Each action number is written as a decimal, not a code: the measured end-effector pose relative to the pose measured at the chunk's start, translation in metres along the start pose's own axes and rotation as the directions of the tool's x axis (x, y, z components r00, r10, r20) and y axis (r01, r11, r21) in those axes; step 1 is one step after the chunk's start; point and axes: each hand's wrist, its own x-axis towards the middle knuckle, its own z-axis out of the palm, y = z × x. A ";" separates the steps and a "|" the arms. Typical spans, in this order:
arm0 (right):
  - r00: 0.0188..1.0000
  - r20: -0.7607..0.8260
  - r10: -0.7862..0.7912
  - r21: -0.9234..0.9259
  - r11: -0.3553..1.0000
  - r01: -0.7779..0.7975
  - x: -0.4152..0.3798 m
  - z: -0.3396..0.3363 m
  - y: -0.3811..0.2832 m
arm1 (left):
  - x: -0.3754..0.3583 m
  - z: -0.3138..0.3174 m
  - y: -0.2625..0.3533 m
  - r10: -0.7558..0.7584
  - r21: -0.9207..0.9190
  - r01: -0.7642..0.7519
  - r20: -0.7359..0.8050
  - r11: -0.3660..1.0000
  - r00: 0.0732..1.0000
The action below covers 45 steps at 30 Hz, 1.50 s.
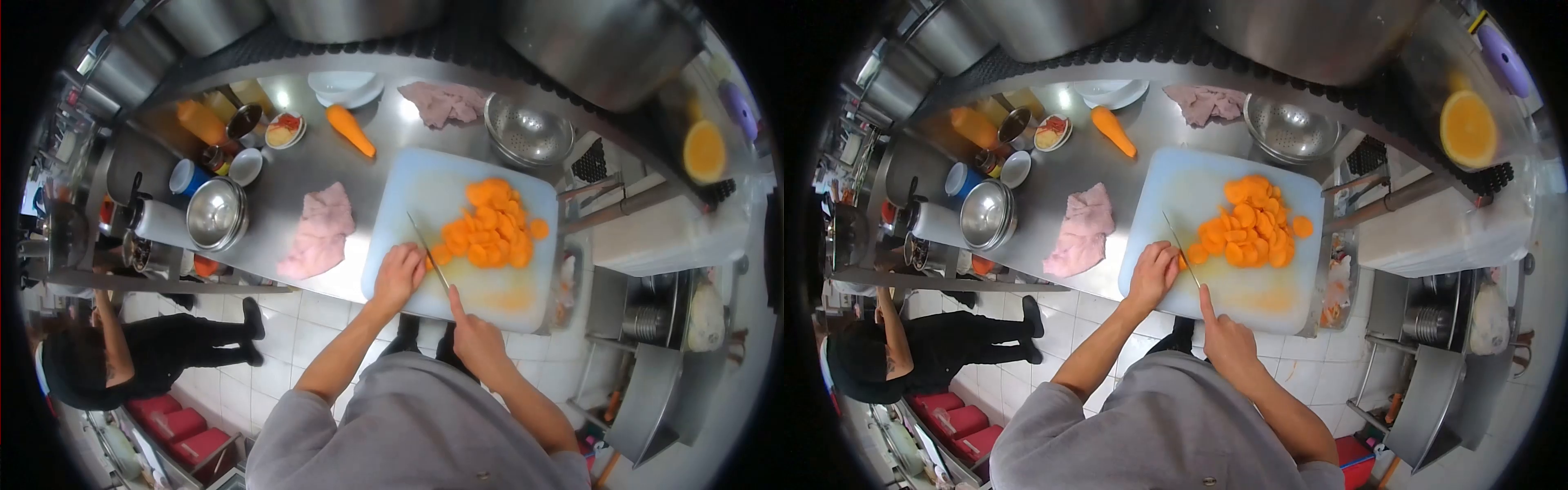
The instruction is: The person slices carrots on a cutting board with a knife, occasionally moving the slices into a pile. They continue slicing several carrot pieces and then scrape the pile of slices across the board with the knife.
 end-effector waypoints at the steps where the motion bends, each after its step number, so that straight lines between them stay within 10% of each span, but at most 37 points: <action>1: 1.000 -0.012 -0.007 -0.012 1.000 0.007 -0.015 -0.007 -0.006 | -0.002 0.001 0.001 0.008 -0.010 -0.008 0.008 1.000 1.000; 12: 0.993 0.113 0.034 -0.024 0.999 -0.032 -0.047 -0.019 -0.011 | -0.002 0.002 0.001 -0.021 -0.013 0.021 -0.011 1.000 1.000; 24: 0.993 -0.099 -0.068 -0.043 0.997 0.064 0.035 0.026 0.013 | 0.001 0.001 0.004 -0.005 -0.033 0.004 -0.013 0.999 1.000; 36: 0.988 0.150 0.048 -0.058 0.998 -0.040 -0.048 -0.032 -0.014 | -0.001 0.001 0.003 -0.033 -0.035 0.033 0.004 0.999 0.999; 45: 0.999 -0.013 -0.050 -0.051 0.997 0.050 0.023 0.021 0.002 | 0.000 0.000 -0.001 -0.025 -0.050 0.025 -0.004 0.998 1.000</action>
